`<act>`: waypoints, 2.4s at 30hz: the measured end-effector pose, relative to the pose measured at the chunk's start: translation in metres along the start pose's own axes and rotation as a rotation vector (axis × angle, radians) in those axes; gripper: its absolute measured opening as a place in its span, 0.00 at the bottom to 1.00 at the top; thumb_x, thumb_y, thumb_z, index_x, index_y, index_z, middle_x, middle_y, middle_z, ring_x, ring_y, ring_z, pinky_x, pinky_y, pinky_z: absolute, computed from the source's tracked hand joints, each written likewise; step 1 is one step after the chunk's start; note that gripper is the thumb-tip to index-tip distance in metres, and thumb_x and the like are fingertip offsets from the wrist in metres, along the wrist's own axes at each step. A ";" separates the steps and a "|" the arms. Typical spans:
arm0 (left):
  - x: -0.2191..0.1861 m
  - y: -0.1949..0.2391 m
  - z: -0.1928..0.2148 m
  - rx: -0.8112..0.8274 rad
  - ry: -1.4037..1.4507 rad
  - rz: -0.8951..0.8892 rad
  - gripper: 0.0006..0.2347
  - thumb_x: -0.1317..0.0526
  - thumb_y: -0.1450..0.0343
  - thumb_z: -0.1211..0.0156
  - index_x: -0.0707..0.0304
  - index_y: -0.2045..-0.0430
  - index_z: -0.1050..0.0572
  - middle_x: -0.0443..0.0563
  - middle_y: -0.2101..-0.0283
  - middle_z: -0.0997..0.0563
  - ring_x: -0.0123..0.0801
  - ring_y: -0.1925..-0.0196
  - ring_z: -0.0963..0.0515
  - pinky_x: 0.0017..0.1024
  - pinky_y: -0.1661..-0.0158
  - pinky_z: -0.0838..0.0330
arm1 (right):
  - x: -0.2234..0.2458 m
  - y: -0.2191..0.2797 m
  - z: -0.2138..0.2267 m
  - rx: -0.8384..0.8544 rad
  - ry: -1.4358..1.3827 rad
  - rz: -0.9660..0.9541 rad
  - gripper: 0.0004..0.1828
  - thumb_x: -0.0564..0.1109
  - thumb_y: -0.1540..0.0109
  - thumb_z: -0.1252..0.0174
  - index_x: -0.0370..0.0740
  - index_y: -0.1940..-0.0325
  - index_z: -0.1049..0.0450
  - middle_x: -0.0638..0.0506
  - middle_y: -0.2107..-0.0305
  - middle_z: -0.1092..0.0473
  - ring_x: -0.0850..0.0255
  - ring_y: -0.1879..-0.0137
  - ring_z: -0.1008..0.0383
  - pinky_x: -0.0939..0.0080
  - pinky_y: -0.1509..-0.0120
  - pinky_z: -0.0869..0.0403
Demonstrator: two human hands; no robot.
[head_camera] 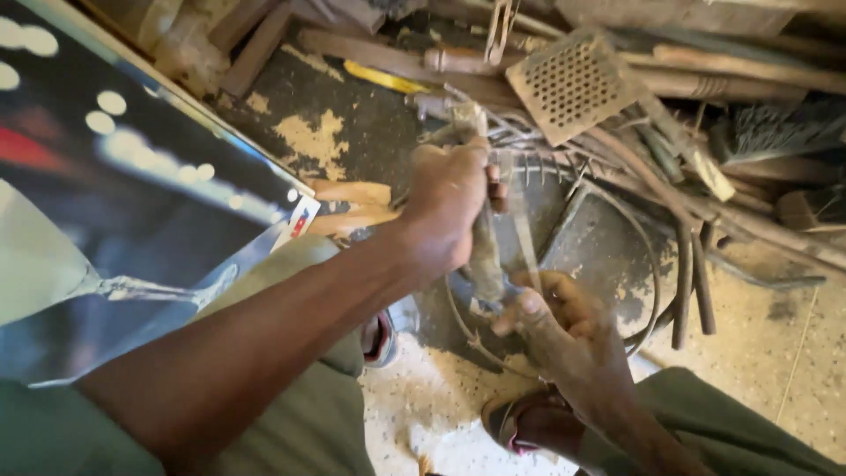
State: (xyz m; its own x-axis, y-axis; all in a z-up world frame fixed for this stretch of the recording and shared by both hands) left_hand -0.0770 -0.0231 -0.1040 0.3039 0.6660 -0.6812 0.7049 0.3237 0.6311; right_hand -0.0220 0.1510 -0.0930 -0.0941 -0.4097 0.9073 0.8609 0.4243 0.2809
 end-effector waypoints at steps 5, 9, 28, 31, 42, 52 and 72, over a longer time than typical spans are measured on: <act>0.019 0.021 -0.008 -0.010 -0.152 0.080 0.04 0.71 0.25 0.55 0.69 0.62 0.31 0.61 0.70 0.27 0.41 0.74 0.27 0.37 0.74 0.28 | -0.006 0.000 -0.001 0.053 -0.041 0.003 0.30 0.64 0.40 0.47 0.39 0.46 0.23 0.51 0.76 0.21 0.71 0.89 0.39 0.70 0.90 0.32; 0.021 0.015 -0.013 0.118 -0.150 -0.035 0.03 0.70 0.29 0.41 0.72 0.74 0.24 0.58 0.71 0.22 0.41 0.71 0.23 0.40 0.66 0.24 | -0.001 0.001 -0.006 0.115 -0.243 -0.031 0.20 0.54 0.34 0.47 0.35 0.62 0.21 0.53 0.84 0.30 0.68 0.86 0.42 0.66 0.88 0.39; -0.062 0.006 -0.005 0.111 -0.183 -0.324 0.04 0.70 0.26 0.45 0.74 0.62 0.26 0.61 0.71 0.20 0.42 0.73 0.19 0.40 0.69 0.16 | 0.027 -0.004 0.034 -0.001 0.306 0.288 0.21 0.44 0.30 0.63 0.38 0.43 0.26 0.55 0.87 0.32 0.68 0.90 0.44 0.65 0.95 0.43; -0.092 0.016 0.001 0.087 -0.220 -0.518 0.06 0.63 0.25 0.45 0.69 0.62 0.26 0.57 0.71 0.18 0.37 0.72 0.16 0.33 0.67 0.12 | 0.023 -0.001 0.030 -0.001 0.584 0.248 0.28 0.47 0.32 0.59 0.44 0.26 0.38 0.53 0.77 0.19 0.69 0.94 0.42 0.67 0.97 0.41; -0.089 0.035 -0.020 0.102 -0.609 -0.717 0.10 0.59 0.27 0.44 0.63 0.55 0.26 0.51 0.65 0.17 0.29 0.68 0.15 0.26 0.71 0.09 | 0.035 -0.004 0.047 -0.070 0.656 0.392 0.19 0.44 0.30 0.56 0.35 0.43 0.24 0.47 0.85 0.21 0.70 0.95 0.29 0.69 1.01 0.41; -0.065 0.045 -0.036 0.121 -0.937 -0.804 0.07 0.64 0.26 0.40 0.64 0.57 0.27 0.54 0.64 0.16 0.26 0.79 0.20 0.24 0.81 0.19 | 0.000 -0.001 0.036 0.120 0.535 0.051 0.24 0.45 0.32 0.56 0.42 0.32 0.30 0.42 0.76 0.17 0.65 0.94 0.29 0.65 0.98 0.32; -0.057 0.038 -0.033 0.087 -1.064 -0.821 0.05 0.64 0.26 0.40 0.64 0.63 0.30 0.53 0.68 0.18 0.28 0.79 0.21 0.25 0.82 0.19 | -0.007 -0.003 0.018 0.250 0.443 0.066 0.23 0.46 0.33 0.53 0.43 0.34 0.27 0.48 0.75 0.16 0.67 0.90 0.33 0.67 0.93 0.36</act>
State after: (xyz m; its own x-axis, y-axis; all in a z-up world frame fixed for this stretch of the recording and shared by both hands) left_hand -0.0892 -0.0271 -0.0289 0.0961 -0.5521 -0.8282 0.9478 0.3048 -0.0932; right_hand -0.0335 0.1674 -0.0946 0.2240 -0.6551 0.7216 0.7066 0.6191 0.3427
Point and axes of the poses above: each hand's wrist, its own y-axis away from the middle knuckle, its own z-axis out of the back of the hand, x = y × z, the point moved 10 cm from there along -y, towards the middle knuckle
